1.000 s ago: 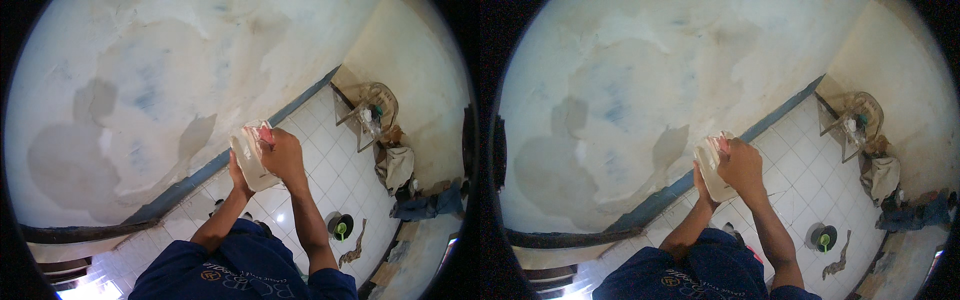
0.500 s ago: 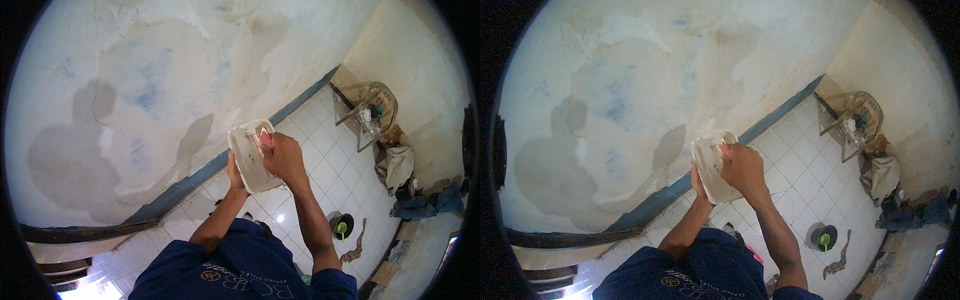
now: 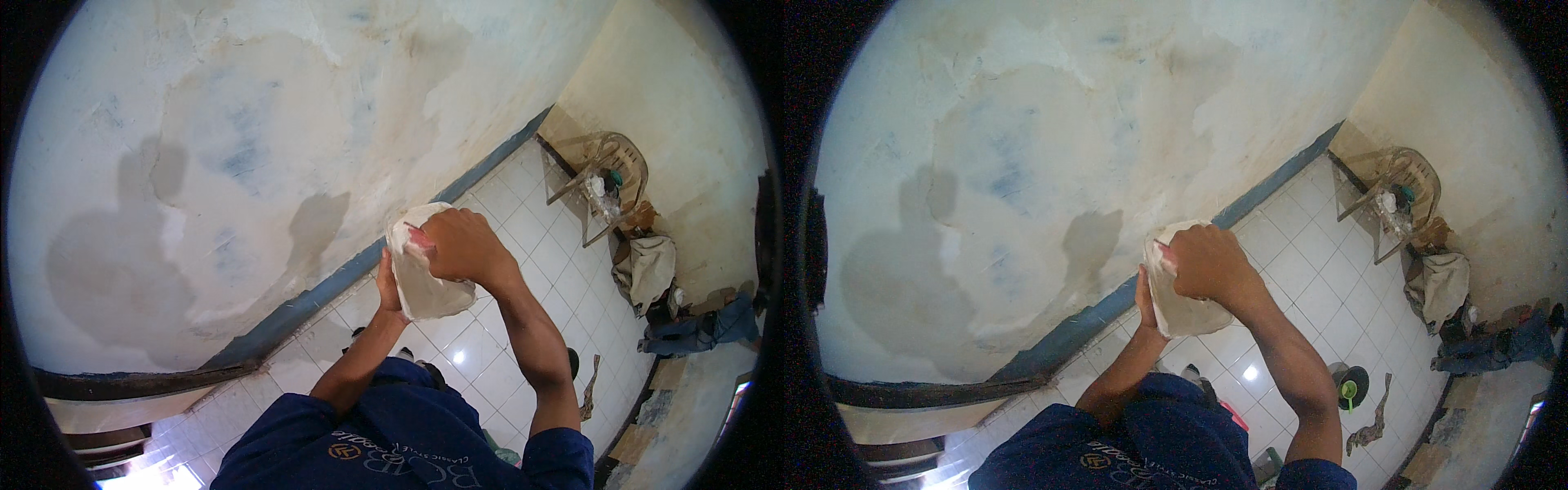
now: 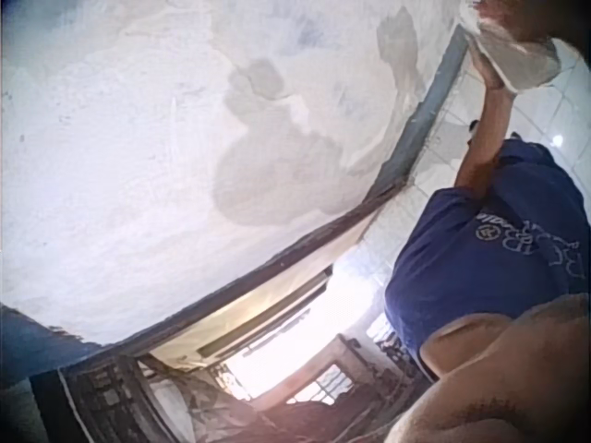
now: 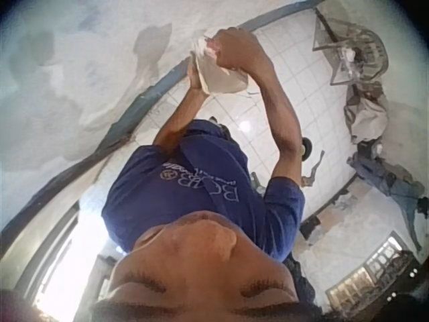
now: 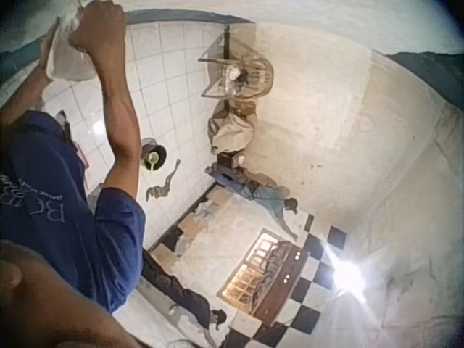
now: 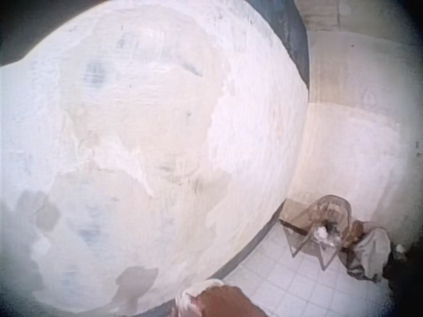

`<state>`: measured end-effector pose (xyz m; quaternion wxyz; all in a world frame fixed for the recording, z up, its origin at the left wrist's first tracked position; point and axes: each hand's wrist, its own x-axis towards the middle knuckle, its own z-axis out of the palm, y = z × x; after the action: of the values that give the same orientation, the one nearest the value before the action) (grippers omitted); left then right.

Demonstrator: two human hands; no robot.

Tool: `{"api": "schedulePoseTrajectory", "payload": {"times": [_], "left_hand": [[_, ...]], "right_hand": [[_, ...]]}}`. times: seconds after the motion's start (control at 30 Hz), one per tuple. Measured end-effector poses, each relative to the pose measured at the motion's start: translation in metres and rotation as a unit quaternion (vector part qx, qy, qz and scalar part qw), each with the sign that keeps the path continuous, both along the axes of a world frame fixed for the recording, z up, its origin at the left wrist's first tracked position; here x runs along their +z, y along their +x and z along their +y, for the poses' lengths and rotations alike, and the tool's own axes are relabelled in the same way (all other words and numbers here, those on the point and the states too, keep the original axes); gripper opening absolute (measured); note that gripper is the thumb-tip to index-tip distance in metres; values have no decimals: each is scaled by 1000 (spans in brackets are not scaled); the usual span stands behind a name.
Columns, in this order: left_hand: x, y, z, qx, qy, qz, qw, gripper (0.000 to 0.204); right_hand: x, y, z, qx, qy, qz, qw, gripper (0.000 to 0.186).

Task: The person applies plaster to a section of an indoor wall using a trowel and then gathers more plaster onto the tool from a container.

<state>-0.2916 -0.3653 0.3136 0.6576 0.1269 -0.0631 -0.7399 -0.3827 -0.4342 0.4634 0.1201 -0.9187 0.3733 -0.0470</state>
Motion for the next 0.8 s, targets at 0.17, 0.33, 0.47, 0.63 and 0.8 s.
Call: {"api": "schedulePoseTrajectory", "payload": {"times": [0.17,0.33,0.47,0.63,0.8], "left_hand": [[4,3,2,12,-5,4,1000,71],[4,2,-1,21,-10,3,1000,70],[0,2,-3,33,6,-2,999,69],[9,1,-2,22,13,-3,1000,70],[6,1,-3,43,22,-23,999,72]], "right_hand": [[21,1,1,-30,-18,-55,998,16],[22,-1,-1,-4,-17,-54,998,15],[3,6,2,1,-53,-22,998,17],[11,11,-2,-87,-71,-73,991,15],[26,7,1,-74,-47,-46,995,16]]}}
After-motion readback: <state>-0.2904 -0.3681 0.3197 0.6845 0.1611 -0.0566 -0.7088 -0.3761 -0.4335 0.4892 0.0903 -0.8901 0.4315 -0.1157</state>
